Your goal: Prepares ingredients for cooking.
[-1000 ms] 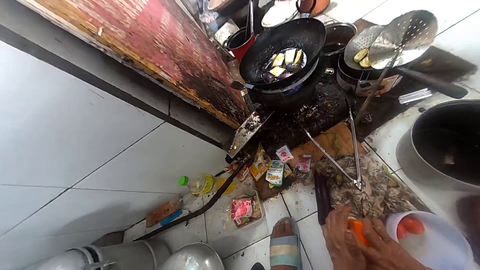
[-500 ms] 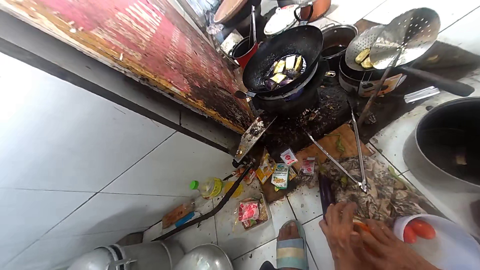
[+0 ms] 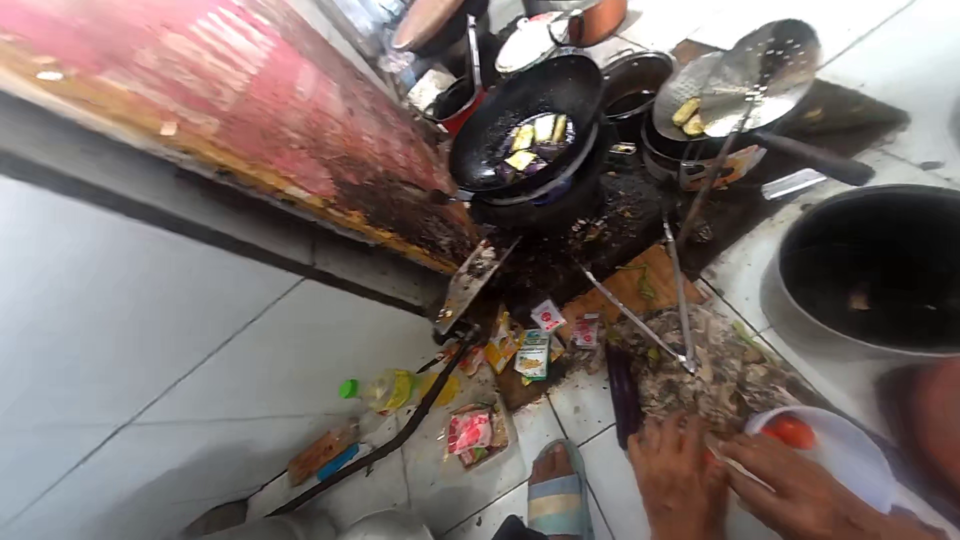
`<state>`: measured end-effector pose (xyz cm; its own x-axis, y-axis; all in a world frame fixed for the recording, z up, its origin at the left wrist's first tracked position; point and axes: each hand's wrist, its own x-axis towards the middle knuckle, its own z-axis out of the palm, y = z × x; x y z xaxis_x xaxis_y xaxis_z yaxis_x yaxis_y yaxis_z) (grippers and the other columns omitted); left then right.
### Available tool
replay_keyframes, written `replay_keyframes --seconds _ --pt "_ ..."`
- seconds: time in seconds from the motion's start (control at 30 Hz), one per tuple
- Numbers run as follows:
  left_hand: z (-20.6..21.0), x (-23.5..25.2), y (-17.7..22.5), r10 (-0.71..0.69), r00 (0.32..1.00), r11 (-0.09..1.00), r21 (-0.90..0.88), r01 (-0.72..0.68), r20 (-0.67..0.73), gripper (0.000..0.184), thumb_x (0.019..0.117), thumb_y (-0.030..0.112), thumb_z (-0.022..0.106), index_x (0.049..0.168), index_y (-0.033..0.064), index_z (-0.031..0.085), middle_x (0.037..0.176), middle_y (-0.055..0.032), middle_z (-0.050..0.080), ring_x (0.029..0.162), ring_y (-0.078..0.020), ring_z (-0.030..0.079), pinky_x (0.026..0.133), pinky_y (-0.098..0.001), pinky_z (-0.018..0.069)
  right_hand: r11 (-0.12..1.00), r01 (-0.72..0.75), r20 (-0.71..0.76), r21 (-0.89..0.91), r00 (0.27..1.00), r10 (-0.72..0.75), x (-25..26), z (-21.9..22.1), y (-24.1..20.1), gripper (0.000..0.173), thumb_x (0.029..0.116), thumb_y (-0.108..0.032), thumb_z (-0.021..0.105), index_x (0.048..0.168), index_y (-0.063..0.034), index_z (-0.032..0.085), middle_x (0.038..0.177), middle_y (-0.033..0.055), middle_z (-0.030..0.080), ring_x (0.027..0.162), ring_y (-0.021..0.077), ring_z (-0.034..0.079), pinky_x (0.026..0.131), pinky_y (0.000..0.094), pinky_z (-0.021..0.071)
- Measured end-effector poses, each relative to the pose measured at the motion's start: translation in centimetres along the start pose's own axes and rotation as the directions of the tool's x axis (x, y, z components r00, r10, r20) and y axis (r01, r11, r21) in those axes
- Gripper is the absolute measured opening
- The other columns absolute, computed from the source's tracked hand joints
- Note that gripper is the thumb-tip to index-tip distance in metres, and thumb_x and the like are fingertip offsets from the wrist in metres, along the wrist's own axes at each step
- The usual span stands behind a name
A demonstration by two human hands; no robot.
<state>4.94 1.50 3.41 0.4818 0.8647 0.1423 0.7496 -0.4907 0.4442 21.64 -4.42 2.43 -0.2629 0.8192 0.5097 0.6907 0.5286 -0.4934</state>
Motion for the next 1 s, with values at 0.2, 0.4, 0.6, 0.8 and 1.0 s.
replay_keyframes --seconds 0.2,0.4,0.6,0.8,1.0 --pt "-0.3 1.1 0.8 -0.024 0.997 0.983 0.185 0.01 0.074 0.053 0.0999 0.043 0.033 0.111 0.0179 0.078 0.114 -0.0085 0.073 0.096 -0.0344 0.067 0.067 -0.0524 0.0487 0.994 -0.044 -0.004 -0.099 0.999 0.044 -1.7 -2.2 0.5 0.018 0.1007 -0.009 0.052 0.102 -0.0057 0.07 0.095 0.0109 0.069 0.09 0.0252 0.068 0.084 0.0393 0.0567" --pt "-0.4 1.3 0.8 -0.033 0.995 0.968 0.252 0.007 0.098 0.062 0.1016 0.044 0.024 0.11 0.0149 0.078 0.105 -0.0103 0.074 0.095 -0.0346 0.067 0.068 -0.0521 0.048 0.972 -0.146 -0.001 -0.184 0.989 0.148 -5.6 -5.7 0.9 0.02 0.0992 -0.011 0.051 0.102 -0.0066 0.07 0.099 0.01 0.071 0.095 0.0246 0.069 0.09 0.0421 0.0562" --pt "-0.8 0.3 0.0 0.008 0.999 0.97 0.243 -0.02 0.051 0.062 0.1016 0.042 0.025 0.109 0.011 0.077 0.103 -0.0133 0.073 0.091 -0.036 0.067 0.065 -0.0525 0.048 0.897 -0.339 -0.037 -0.284 0.939 0.343 -12.0 -9.2 2.9 0.027 0.0967 -0.02 0.049 0.095 -0.0056 0.072 0.091 0.0096 0.07 0.089 0.0262 0.07 0.082 0.0445 0.0582" --pt "-2.6 -0.4 1.6 -0.126 0.98 0.956 0.282 0.078 0.156 0.074 0.0817 0.064 0.054 0.132 0.0131 0.069 0.131 -0.0204 0.064 0.114 -0.0501 0.06 0.078 -0.0727 0.0415 0.823 -0.47 0.049 -0.319 0.859 0.509 -17.7 -11.5 2.4 0.025 0.0953 -0.018 0.053 0.096 -0.0034 0.073 0.093 0.0144 0.069 0.089 0.0333 0.07 0.078 0.0511 0.0581" --pt "-0.2 -1.0 1.2 -0.08 0.996 0.954 0.288 0.086 -0.032 0.06 0.0846 0.055 0.048 0.123 0.0161 0.074 0.13 -0.0172 0.066 0.113 -0.0455 0.059 0.075 -0.0607 0.0431 0.794 -0.539 0.097 -0.283 0.807 0.582 -20.4 -12.4 3.5 0.025 0.0942 -0.012 0.054 0.097 0.0036 0.073 0.096 0.0255 0.068 0.088 0.0459 0.069 0.077 0.0617 0.0559"
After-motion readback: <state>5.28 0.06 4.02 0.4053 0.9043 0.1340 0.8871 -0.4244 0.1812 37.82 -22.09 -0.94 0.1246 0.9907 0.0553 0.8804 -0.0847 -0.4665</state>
